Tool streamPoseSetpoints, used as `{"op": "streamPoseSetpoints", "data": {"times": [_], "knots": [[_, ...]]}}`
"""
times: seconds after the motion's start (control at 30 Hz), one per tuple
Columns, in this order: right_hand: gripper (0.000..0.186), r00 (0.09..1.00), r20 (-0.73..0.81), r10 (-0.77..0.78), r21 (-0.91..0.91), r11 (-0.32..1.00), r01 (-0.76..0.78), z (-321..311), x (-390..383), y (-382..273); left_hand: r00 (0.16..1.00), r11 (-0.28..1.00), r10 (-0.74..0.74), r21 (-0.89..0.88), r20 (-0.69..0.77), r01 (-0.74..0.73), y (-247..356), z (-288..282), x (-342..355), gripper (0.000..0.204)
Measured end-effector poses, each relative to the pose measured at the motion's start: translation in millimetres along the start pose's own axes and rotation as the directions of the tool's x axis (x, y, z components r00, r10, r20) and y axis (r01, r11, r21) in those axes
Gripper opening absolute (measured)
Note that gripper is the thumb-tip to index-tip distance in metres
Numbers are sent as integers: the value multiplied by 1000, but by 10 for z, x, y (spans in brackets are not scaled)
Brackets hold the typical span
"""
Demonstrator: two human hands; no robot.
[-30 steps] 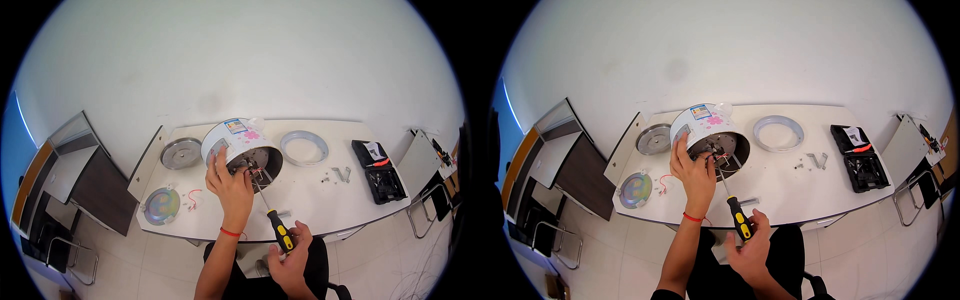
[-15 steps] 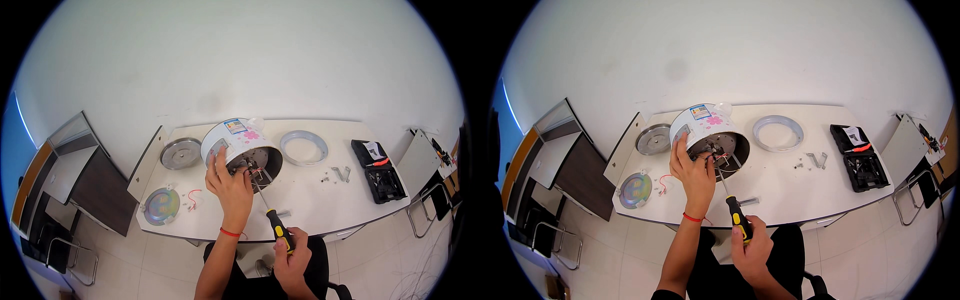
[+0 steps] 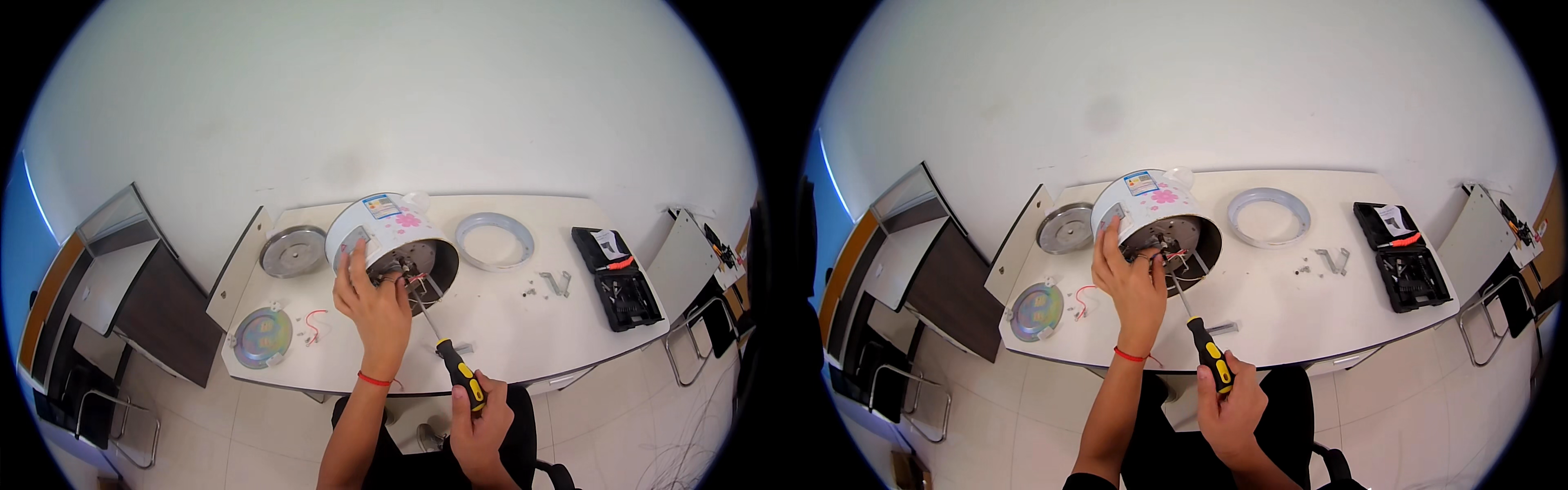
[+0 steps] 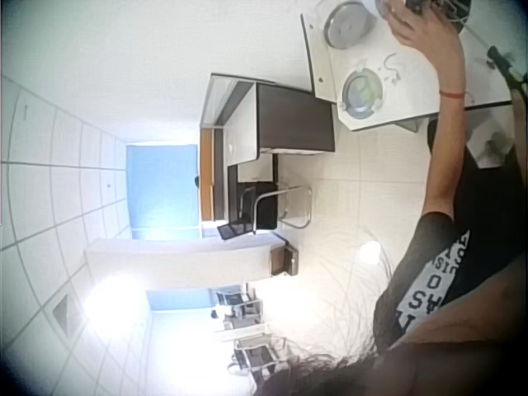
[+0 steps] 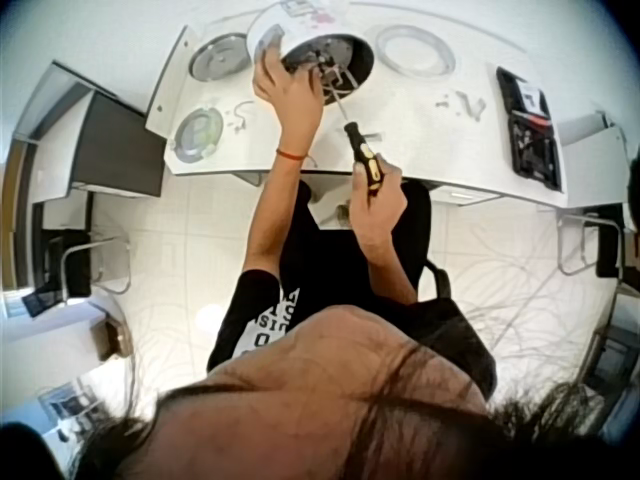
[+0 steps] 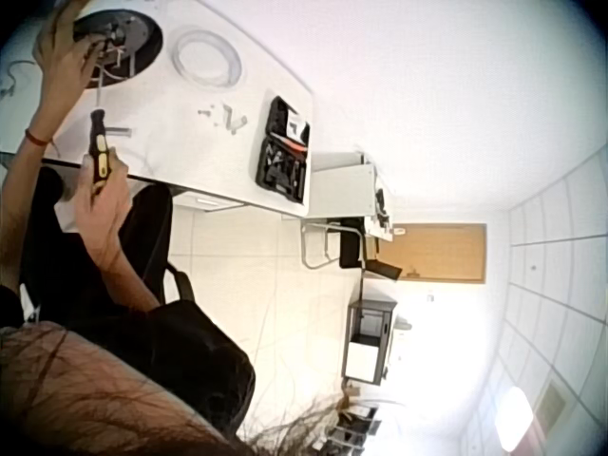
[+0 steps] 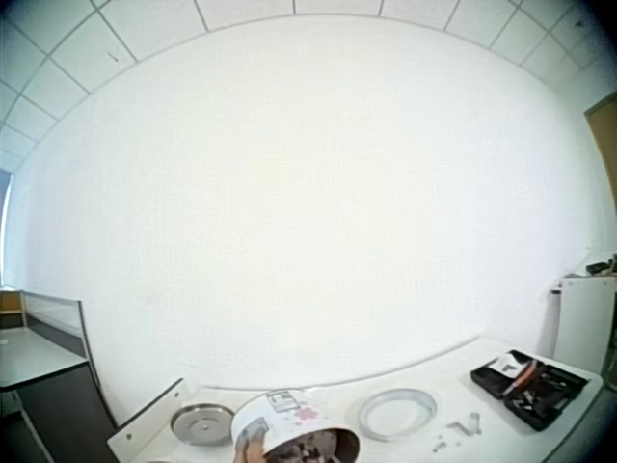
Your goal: The person uses a screwdriver to tighten screws inside a disassembled white appliance, then handles small metal parts and wires with their hands. The workspace includes a white table with scattered tools and components.
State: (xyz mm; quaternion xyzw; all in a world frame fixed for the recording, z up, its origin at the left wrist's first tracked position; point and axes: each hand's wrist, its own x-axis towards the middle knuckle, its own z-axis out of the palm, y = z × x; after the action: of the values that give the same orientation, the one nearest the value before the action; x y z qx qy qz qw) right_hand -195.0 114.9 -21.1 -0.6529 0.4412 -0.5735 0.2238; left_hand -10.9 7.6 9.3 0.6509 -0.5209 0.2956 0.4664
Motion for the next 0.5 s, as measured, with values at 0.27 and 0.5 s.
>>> {"op": "streamPoseSetpoints", "data": {"times": [0.27,0.5], "knots": [[37,979,103,175,203,960,-193,-57,65,-164,1000,1000,0,-4,-3,0,-16,17,-9,5],[46,980,152,125,-7,992,-126,-104,45,-20,1000,1000,0,-2,0,0,-12,10,-8,4]]}}
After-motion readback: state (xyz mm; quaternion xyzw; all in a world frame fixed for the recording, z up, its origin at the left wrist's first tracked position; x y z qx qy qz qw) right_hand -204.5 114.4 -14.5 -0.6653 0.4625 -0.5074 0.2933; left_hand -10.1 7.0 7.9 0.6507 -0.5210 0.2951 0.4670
